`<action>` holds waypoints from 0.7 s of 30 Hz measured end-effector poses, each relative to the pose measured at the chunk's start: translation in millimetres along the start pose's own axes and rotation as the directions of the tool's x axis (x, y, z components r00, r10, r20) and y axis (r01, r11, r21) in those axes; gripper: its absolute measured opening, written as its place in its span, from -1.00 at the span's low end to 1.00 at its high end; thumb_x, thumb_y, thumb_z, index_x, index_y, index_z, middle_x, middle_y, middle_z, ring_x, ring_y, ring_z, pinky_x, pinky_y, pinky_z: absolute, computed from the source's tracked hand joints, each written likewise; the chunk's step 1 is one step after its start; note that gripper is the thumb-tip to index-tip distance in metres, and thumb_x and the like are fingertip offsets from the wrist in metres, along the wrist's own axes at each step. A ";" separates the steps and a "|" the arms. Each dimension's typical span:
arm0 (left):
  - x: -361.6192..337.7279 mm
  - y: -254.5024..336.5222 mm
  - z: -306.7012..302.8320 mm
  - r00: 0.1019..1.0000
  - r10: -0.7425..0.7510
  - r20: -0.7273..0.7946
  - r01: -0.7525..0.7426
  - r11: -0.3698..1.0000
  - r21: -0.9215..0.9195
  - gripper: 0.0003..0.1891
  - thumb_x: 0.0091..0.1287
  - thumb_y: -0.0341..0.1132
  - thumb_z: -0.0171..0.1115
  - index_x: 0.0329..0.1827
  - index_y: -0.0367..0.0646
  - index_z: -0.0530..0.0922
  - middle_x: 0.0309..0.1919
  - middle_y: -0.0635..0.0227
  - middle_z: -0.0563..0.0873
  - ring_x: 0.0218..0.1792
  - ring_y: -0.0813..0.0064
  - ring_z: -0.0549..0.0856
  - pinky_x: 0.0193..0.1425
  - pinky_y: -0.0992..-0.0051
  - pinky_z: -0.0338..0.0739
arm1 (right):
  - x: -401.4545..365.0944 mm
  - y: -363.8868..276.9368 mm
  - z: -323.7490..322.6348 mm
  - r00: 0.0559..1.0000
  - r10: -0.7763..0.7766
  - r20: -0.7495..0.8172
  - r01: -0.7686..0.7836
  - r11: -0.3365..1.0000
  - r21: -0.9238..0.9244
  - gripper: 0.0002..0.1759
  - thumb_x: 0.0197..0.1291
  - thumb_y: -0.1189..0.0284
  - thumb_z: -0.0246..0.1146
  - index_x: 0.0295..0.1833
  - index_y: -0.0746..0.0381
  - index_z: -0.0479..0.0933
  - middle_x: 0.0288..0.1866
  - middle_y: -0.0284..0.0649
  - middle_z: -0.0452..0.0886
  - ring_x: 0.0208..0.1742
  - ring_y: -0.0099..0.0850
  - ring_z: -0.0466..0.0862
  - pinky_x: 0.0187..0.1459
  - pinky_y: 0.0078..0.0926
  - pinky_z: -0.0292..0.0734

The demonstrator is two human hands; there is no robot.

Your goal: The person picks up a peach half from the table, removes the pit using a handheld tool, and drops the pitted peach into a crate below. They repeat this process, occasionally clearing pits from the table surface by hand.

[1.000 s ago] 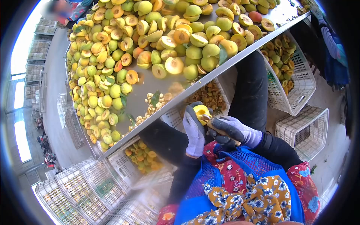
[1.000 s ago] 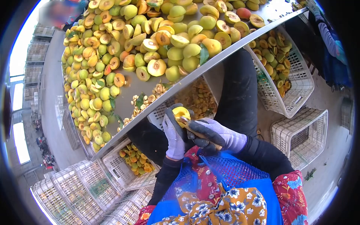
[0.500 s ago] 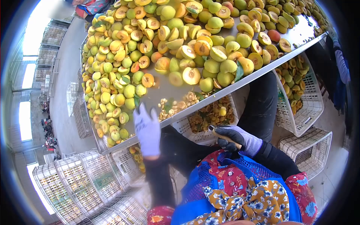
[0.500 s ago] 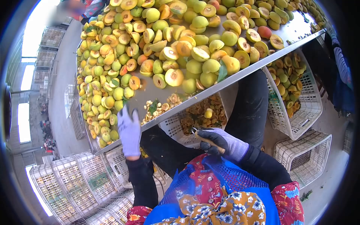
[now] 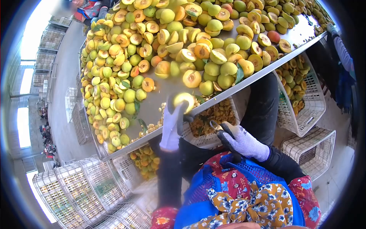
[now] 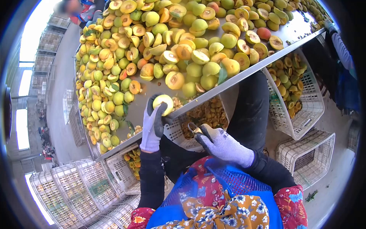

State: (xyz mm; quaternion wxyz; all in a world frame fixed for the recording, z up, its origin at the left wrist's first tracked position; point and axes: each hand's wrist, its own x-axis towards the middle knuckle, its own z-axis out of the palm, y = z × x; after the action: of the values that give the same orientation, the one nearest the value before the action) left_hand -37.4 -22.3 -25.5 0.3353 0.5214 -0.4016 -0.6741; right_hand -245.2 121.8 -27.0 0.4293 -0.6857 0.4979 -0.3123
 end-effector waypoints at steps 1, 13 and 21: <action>-10.0 1.3 3.2 0.998 -0.052 0.030 0.053 0.997 -0.047 -0.54 0.36 -0.33 0.23 0.30 -0.12 0.35 -0.08 0.13 0.62 -0.40 0.37 0.72 -0.54 0.56 0.59 | 3.0 -7.4 -2.9 1.000 -0.005 -0.005 0.005 1.000 -0.031 -0.82 0.39 0.44 0.11 -0.03 0.32 0.51 -0.11 0.04 0.47 -0.42 -0.13 0.60 -0.41 -0.23 0.51; -72.7 -23.9 34.2 0.999 0.025 0.028 -0.030 0.976 0.217 -0.52 0.61 0.07 -0.12 0.18 -0.19 0.44 -0.07 0.23 0.67 -0.17 0.45 0.71 -0.24 0.53 0.65 | 6.2 -31.4 2.4 0.995 0.065 -0.074 -0.079 0.976 -0.203 -0.69 0.40 0.29 0.20 -0.08 0.33 0.32 -0.51 -0.03 0.60 -0.55 -0.05 0.65 -0.59 -0.14 0.47; -84.2 -20.9 49.4 0.995 -0.092 0.023 0.094 0.990 -0.102 -0.39 0.57 0.20 -0.14 0.20 -0.21 0.51 -0.17 0.31 0.69 -0.38 0.62 0.65 -0.39 0.70 0.53 | 3.1 -26.7 -2.8 0.996 0.081 -0.044 -0.089 0.971 -0.221 -0.66 0.40 0.24 0.19 -0.07 0.32 0.33 -0.53 -0.04 0.59 -0.55 -0.06 0.66 -0.58 -0.12 0.48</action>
State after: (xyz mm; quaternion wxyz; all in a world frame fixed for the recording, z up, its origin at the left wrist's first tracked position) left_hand -66.6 70.0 -1.0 0.3262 0.5153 -0.3447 -0.7136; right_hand -235.5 121.8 -1.8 0.3542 -0.7019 0.5661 -0.2478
